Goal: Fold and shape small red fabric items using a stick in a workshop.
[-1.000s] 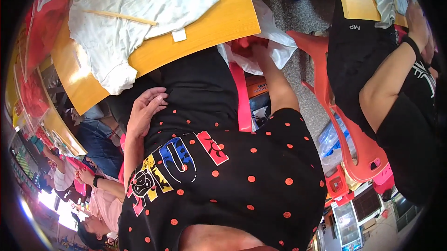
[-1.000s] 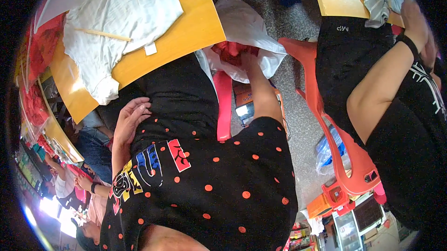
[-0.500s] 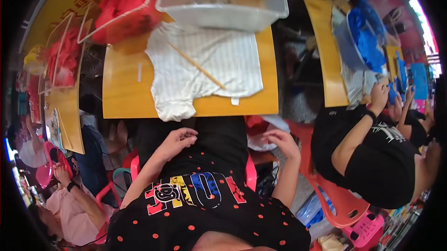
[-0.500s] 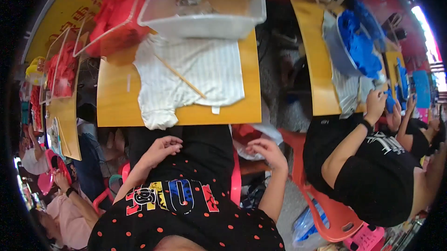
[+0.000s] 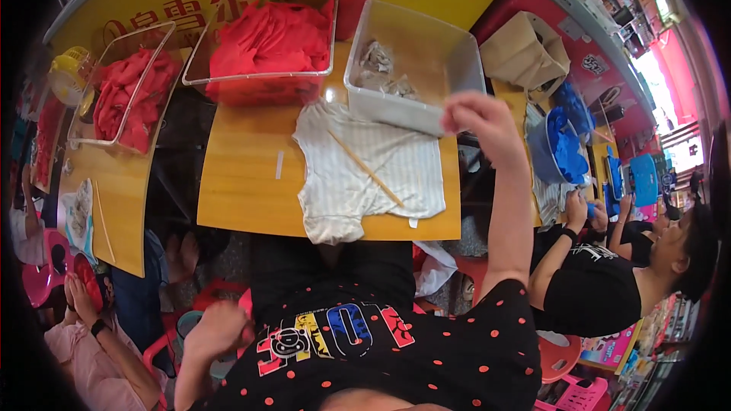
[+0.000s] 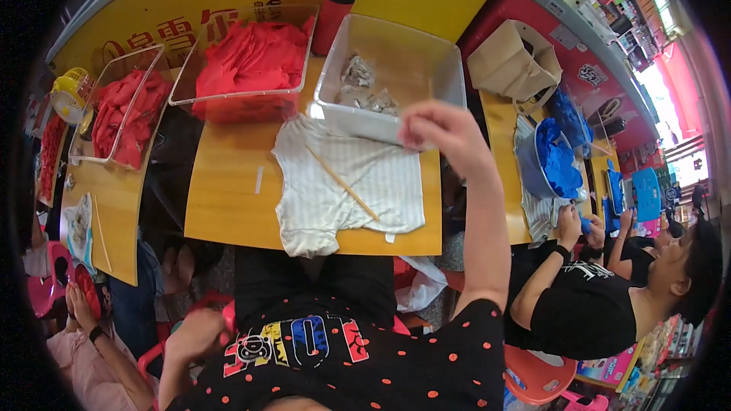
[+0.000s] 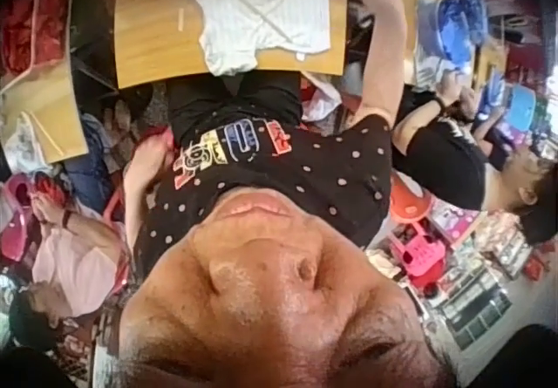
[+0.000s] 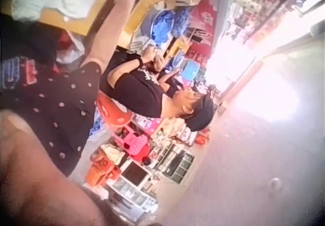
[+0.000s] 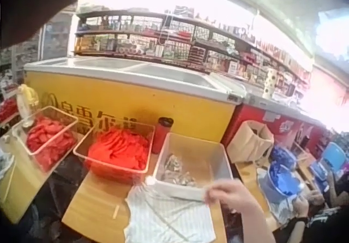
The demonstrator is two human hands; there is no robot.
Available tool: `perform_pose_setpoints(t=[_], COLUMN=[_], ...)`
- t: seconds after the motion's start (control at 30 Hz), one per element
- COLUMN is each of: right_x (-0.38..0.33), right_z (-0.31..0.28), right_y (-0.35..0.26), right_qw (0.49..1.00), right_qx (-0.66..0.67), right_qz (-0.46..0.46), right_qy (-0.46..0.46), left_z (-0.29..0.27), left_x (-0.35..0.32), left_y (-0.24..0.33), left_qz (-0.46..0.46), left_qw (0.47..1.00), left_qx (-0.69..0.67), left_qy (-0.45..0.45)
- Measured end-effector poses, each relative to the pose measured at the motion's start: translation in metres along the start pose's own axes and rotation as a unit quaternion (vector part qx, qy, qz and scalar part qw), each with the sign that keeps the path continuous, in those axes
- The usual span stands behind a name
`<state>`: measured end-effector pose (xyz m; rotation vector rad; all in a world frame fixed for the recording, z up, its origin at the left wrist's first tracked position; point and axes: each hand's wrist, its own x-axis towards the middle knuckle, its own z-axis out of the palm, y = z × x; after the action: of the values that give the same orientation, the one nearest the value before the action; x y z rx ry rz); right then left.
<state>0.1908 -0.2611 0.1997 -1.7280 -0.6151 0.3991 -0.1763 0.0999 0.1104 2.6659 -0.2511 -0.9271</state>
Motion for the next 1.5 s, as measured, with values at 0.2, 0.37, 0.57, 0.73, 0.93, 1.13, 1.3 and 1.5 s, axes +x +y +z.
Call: perform_pose_setpoints(t=[0.2,0.37,0.57,0.73,0.93,1.13,1.3,1.5], right_x=[0.128,0.170,0.190,0.197,0.196,0.131,0.060,-0.015], right_z=[-0.023,-0.017,-0.019,-0.036,-0.054,-0.049,-0.039,-0.006], right_y=[0.046,0.128,0.152,0.172,0.137,0.036,0.003,0.107], right_qw=[0.945,0.736,0.745,0.816,0.890,0.951,0.989,0.969], right_qx=[-0.313,-0.628,-0.589,-0.535,-0.438,-0.301,-0.114,-0.197], right_qz=[0.087,0.139,0.174,0.075,0.051,0.064,0.068,0.148], right_qy=[-0.043,-0.214,-0.261,-0.204,-0.119,-0.042,-0.063,0.019], left_z=[-0.007,-0.013,-0.004,0.005,0.045,0.050,0.055,0.061], left_x=[-0.036,-0.027,-0.017,0.013,0.035,0.055,0.077,0.104], left_y=[-0.032,-0.030,-0.059,-0.078,-0.085,-0.051,-0.033,-0.023], left_qz=[0.177,0.389,0.290,0.368,-0.126,-0.156,-0.113,-0.106], left_qw=[0.922,0.752,0.650,0.689,0.875,0.819,0.785,0.741], left_qx=[-0.200,-0.499,-0.660,-0.597,-0.462,-0.548,-0.598,-0.651], left_qy=[-0.280,-0.183,-0.239,-0.185,0.070,0.073,0.114,0.127])
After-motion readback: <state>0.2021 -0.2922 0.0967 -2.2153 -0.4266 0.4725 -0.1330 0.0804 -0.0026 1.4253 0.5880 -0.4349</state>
